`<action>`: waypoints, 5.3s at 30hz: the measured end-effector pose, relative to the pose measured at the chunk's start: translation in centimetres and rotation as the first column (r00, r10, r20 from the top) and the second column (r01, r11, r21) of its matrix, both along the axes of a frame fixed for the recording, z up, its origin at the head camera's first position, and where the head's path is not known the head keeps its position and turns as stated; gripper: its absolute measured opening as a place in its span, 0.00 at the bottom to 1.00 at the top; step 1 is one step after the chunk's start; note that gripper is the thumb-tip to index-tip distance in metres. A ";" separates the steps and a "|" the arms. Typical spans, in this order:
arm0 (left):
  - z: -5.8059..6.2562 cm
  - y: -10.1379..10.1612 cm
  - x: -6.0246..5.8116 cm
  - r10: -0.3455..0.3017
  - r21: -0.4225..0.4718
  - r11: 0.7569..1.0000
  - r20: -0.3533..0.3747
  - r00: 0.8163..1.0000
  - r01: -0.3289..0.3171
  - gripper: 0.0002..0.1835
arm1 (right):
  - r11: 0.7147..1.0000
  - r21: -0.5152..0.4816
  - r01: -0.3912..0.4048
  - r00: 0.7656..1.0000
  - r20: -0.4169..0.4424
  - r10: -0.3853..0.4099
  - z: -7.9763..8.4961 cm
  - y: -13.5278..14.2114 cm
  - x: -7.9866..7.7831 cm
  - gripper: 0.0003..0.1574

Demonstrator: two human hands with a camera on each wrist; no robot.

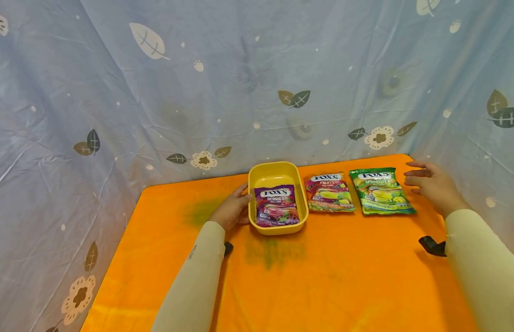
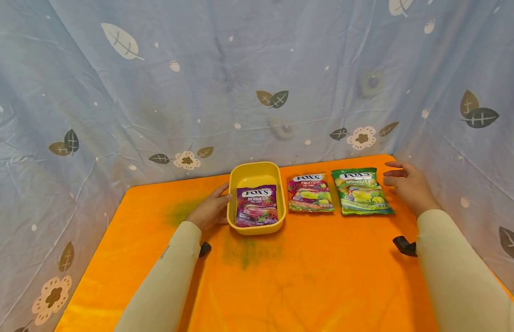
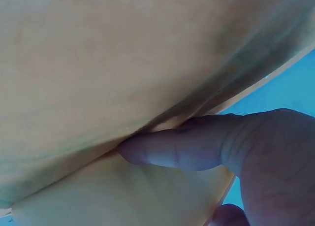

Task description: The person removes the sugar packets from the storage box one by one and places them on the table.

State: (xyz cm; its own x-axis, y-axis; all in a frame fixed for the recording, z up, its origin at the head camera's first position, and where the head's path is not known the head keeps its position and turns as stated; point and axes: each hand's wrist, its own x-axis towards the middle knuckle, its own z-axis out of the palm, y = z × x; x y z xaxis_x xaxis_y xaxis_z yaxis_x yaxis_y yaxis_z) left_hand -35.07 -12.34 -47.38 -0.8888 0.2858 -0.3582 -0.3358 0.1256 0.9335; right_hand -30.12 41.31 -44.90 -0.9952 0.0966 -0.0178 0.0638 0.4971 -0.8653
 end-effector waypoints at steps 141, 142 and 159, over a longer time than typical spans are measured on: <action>-0.6 0.1 -0.1 -0.001 0.055 0.999 -0.003 1.000 0.001 0.31 | 0.932 -0.335 -0.142 0.939 0.253 0.234 -0.4 -31.8 -3.2 0.36; -0.6 0.2 -0.2 -0.004 0.069 0.998 0.001 1.000 0.003 0.31 | 0.933 -0.336 -0.132 0.941 0.254 0.225 -0.4 -31.8 -3.2 0.36; -0.6 0.3 -0.3 -0.011 0.113 0.994 0.020 1.000 0.009 0.32 | 0.931 -0.304 -0.203 0.918 0.271 0.289 -0.6 -32.0 -3.5 0.30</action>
